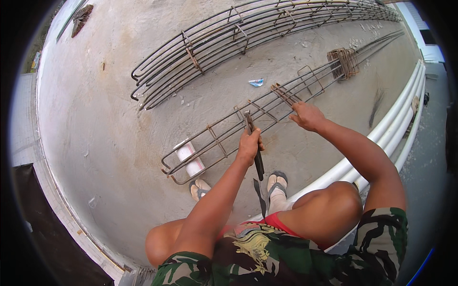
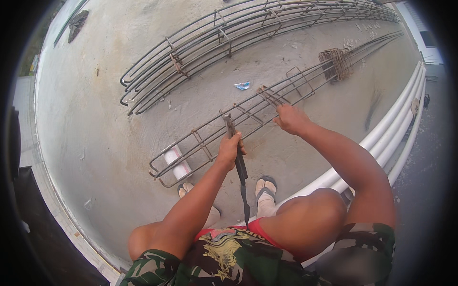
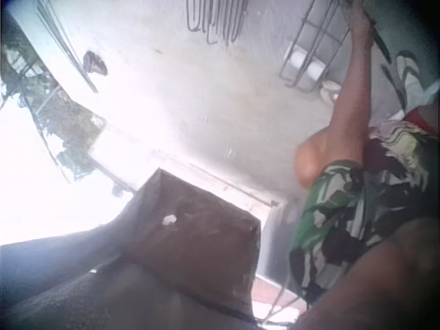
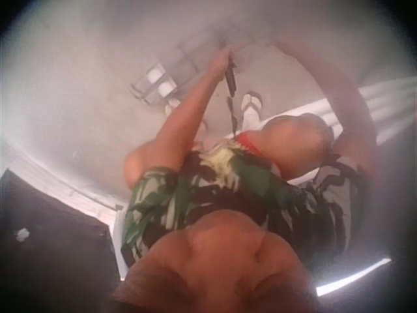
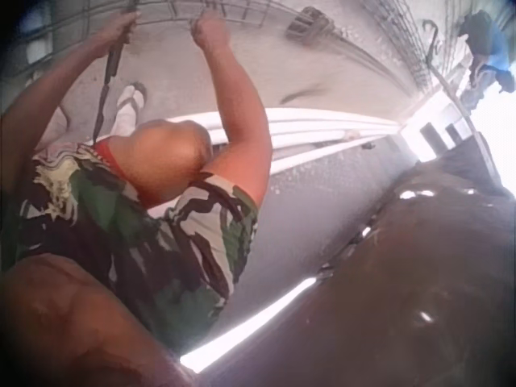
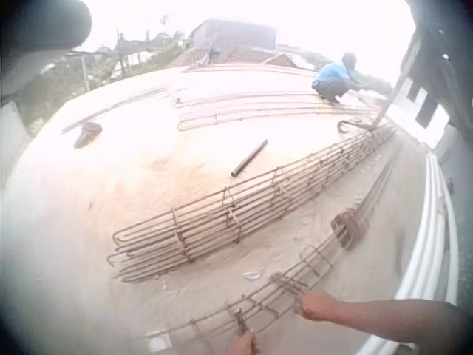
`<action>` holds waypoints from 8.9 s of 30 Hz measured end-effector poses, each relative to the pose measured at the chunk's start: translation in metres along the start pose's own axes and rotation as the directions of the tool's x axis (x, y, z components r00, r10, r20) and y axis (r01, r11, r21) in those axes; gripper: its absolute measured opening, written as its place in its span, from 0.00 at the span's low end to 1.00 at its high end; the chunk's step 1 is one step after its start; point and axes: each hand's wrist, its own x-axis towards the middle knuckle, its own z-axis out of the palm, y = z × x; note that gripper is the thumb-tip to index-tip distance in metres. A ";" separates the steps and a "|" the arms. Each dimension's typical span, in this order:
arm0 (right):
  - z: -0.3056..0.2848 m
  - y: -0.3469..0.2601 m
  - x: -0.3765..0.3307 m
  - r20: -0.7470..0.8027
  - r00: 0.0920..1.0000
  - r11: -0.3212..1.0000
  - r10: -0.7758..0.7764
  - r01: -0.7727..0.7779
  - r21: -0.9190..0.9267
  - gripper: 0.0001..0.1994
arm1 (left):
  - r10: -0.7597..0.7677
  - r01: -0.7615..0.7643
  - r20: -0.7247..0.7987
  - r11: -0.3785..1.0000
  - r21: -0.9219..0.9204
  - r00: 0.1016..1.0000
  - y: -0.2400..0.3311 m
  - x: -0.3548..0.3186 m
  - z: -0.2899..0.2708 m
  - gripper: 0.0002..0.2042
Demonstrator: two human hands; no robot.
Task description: The person places white plastic spacers between parallel steel bars of a rebar cage, then uses wire ties and pliers to secure the bars together. The person works on multiple sections of the cage, tightening ties at several junctions.
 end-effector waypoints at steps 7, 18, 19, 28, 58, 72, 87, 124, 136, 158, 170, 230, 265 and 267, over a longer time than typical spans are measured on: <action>0.041 0.041 0.061 -0.203 0.958 0.941 0.202 -0.132 0.313 0.18 | -0.164 0.170 -0.118 0.985 0.041 0.979 -0.021 -0.032 -0.054 0.08; 0.051 0.130 0.085 -0.459 0.815 0.923 0.353 -0.225 0.311 0.11 | -0.191 0.204 -0.121 0.973 0.106 0.974 -0.037 -0.028 -0.043 0.10; 0.049 0.145 0.088 -0.480 0.788 0.913 0.386 -0.249 0.324 0.11 | -0.200 0.214 -0.113 0.969 0.127 0.973 -0.037 -0.029 -0.042 0.10; 0.002 0.179 0.078 -0.584 0.632 0.860 0.509 -0.406 0.310 0.14 | -0.180 0.193 -0.141 0.977 0.089 0.974 -0.023 -0.034 -0.045 0.13; 0.087 0.020 0.006 -0.318 0.947 0.758 0.051 0.170 0.629 0.11 | -0.490 0.432 -0.088 0.654 0.621 0.867 -0.066 -0.019 -0.017 0.21; 0.135 0.009 0.029 -0.557 0.814 0.740 0.164 0.272 0.615 0.06 | 0.218 -0.172 0.086 0.416 0.893 0.972 0.006 0.007 0.018 0.18; 0.136 0.022 -0.026 -0.206 0.946 0.486 0.250 0.061 0.872 0.10 | 0.330 -0.207 0.051 0.458 0.865 0.943 0.007 0.048 0.098 0.17; 0.166 0.043 0.042 0.119 0.986 -0.272 0.115 -0.084 0.958 0.10 | 0.429 -0.288 0.166 0.238 0.927 0.888 -0.002 0.084 0.098 0.21; 0.178 0.047 0.045 0.123 0.991 -0.420 0.047 -0.092 0.903 0.09 | 0.247 -0.189 0.133 0.218 0.958 0.960 -0.007 0.114 0.097 0.22; 0.159 0.040 0.041 -0.018 0.988 -0.130 0.153 0.038 0.991 0.08 | 0.243 -0.076 -0.086 0.587 0.806 0.966 -0.003 0.109 0.107 0.14; 0.169 0.020 0.025 -0.381 0.867 0.292 0.321 0.292 0.911 0.13 | 0.211 -0.145 0.024 0.578 0.803 0.977 0.012 0.089 0.101 0.16; 0.141 0.029 0.020 -0.624 0.780 0.891 -0.046 0.315 0.328 0.05 | -0.093 0.125 -0.087 0.837 0.533 0.992 -0.023 0.116 0.075 0.08; 0.141 0.003 0.014 -0.321 0.867 0.486 0.382 0.107 0.867 0.10 | -0.041 -0.036 0.090 0.695 0.718 0.995 -0.016 0.119 0.083 0.18; 0.147 0.004 0.016 -0.339 0.853 0.455 0.397 0.137 0.880 0.09 | -0.041 -0.059 0.133 0.740 0.670 0.990 -0.019 0.120 0.081 0.16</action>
